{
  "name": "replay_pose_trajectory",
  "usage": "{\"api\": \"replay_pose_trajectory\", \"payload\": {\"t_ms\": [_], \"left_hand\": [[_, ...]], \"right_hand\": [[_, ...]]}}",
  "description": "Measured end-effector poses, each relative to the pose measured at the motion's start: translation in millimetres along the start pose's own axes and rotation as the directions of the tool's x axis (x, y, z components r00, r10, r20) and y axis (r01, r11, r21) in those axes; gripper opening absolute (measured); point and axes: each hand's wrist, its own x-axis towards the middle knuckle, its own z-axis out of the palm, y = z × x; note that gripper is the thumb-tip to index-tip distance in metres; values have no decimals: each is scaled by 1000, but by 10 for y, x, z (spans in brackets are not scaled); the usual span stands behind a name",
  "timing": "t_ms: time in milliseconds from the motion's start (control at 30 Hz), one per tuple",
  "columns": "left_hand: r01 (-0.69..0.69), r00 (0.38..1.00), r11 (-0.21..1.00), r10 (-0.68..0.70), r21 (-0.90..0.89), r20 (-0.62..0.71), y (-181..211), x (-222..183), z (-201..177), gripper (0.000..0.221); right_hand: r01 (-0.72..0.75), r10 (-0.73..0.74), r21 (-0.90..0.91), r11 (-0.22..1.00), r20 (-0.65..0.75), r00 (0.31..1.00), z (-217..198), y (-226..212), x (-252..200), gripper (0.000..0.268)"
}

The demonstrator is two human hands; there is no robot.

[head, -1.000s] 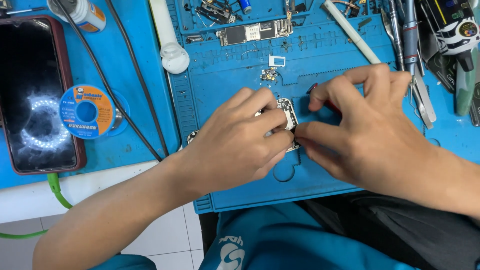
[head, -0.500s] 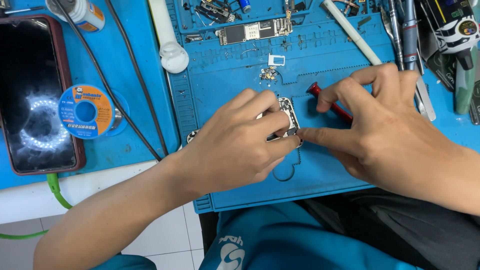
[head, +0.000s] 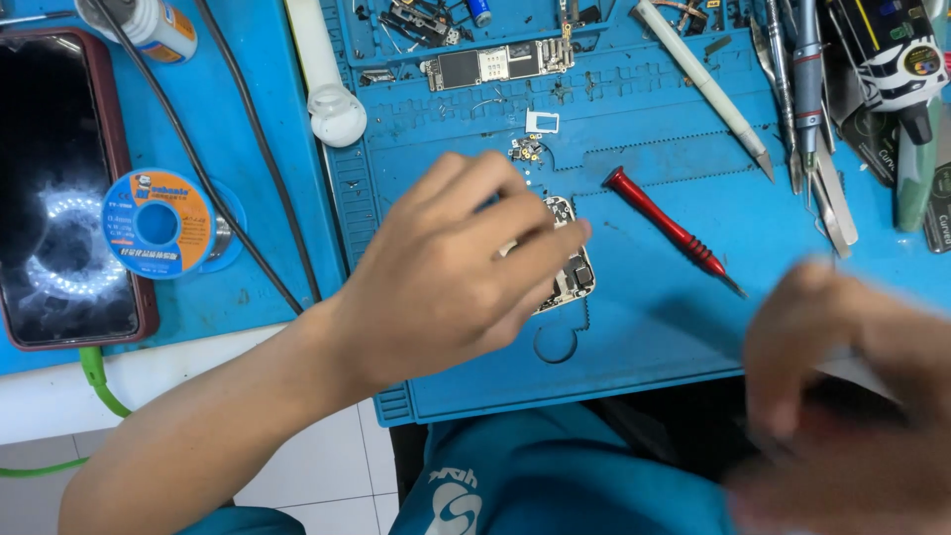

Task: Disassembling a mobile phone chassis by unscrewing internal components and removing parts.

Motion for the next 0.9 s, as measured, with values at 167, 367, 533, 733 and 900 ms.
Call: {"api": "replay_pose_trajectory", "payload": {"t_ms": [167,367,533,733,900], "left_hand": [[129,978,989,-115,73,-172,-13,55,-83,12],[208,955,974,-182,88,-235,-61,43,-97,15],[239,954,966,-214,99,-212,-71,37,-103,17],[240,957,962,-211,132,-201,-104,-3,-94,20],[218,965,967,-193,130,-179,-93,21,-70,20]], "right_hand": [[-384,201,541,748,367,908,7,-8,-601,14],[-599,-110,488,635,825,555,-144,112,-111,20],[-529,-225,600,600,761,608,-46,199,-93,30],[-569,-275,574,589,804,527,-77,194,136,39],[-618,-270,556,555,823,499,-115,213,67,47]]}}
